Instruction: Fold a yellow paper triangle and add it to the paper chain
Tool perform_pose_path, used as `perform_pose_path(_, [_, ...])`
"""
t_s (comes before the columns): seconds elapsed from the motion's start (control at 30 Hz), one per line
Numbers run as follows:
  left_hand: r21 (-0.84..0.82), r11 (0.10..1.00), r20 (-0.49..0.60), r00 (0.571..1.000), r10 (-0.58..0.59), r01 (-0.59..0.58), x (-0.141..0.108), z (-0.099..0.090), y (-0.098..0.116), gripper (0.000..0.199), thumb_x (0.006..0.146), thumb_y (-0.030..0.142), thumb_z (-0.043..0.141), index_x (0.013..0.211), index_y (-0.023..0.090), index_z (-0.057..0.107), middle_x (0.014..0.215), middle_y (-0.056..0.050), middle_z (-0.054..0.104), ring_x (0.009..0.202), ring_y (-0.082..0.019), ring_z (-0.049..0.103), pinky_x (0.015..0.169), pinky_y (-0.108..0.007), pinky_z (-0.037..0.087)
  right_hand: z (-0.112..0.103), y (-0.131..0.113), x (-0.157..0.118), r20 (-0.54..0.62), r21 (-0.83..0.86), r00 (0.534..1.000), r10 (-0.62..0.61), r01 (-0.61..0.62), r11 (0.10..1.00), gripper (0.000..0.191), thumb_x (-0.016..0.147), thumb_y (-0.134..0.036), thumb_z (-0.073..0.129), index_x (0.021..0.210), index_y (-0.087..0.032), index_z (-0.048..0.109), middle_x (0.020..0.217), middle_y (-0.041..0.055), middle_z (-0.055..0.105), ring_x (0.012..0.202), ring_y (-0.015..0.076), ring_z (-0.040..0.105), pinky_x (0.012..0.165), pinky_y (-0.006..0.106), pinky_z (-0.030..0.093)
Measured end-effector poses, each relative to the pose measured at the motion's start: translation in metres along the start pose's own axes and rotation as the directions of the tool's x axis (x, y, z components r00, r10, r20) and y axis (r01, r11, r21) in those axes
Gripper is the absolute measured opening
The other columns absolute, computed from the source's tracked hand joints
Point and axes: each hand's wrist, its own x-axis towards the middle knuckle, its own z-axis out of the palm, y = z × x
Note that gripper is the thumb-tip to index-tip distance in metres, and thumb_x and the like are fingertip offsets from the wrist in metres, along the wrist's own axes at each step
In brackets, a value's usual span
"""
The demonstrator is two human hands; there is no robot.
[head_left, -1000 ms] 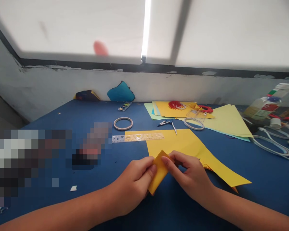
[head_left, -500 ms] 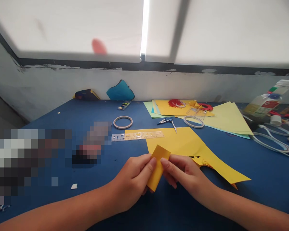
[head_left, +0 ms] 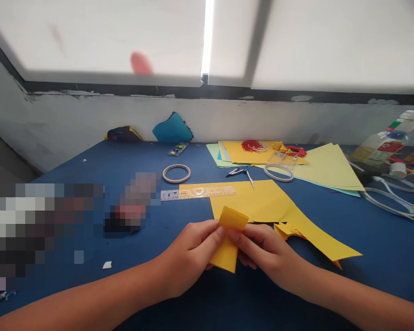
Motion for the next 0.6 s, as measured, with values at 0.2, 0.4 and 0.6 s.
perform_pose_path(0.2, [0.074, 0.997, -0.014, 1.0, 0.011, -0.01, 0.0023, -0.003, -0.0042, 0.028, 0.089, 0.039, 0.041, 0.087, 0.015, 0.056, 0.067, 0.003, 0.048, 0.052, -0.005, 0.037, 0.046, -0.017, 0.028, 0.0006, -0.001, 0.001, -0.032, 0.028, 0.999, 0.017, -0.016, 0.999, 0.039, 0.089, -0.049, 0.039, 0.066, -0.017, 0.045, 0.057, -0.0041, 0.038, 0.05, 0.0075, 0.034, 0.045, 0.022, 0.026])
perform_pose_path(0.4, [0.043, 0.998, -0.083, 0.995, 0.058, -0.054, 0.0053, -0.003, -0.0055, 0.026, 0.087, 0.038, 0.043, 0.087, 0.014, 0.053, 0.068, 0.002, 0.049, 0.051, -0.005, 0.039, 0.043, -0.017, 0.028, -0.0006, -0.0048, -0.0031, 0.106, -0.126, 0.993, -0.049, 0.062, 0.99, 0.036, 0.09, -0.044, 0.041, 0.067, -0.017, 0.047, 0.061, -0.0031, 0.041, 0.056, 0.0086, 0.037, 0.05, 0.022, 0.028])
perform_pose_path(0.6, [0.086, 0.996, -0.031, 0.999, 0.033, -0.031, 0.0073, -0.0056, -0.007, 0.029, 0.088, 0.04, 0.04, 0.088, 0.014, 0.052, 0.07, 0.0, 0.05, 0.049, -0.006, 0.038, 0.043, -0.019, 0.031, -0.0019, -0.0037, -0.002, 0.067, -0.069, 0.997, 0.04, -0.035, 0.997, 0.039, 0.091, -0.046, 0.034, 0.069, -0.017, 0.047, 0.059, -0.0031, 0.039, 0.054, 0.0089, 0.035, 0.049, 0.023, 0.027])
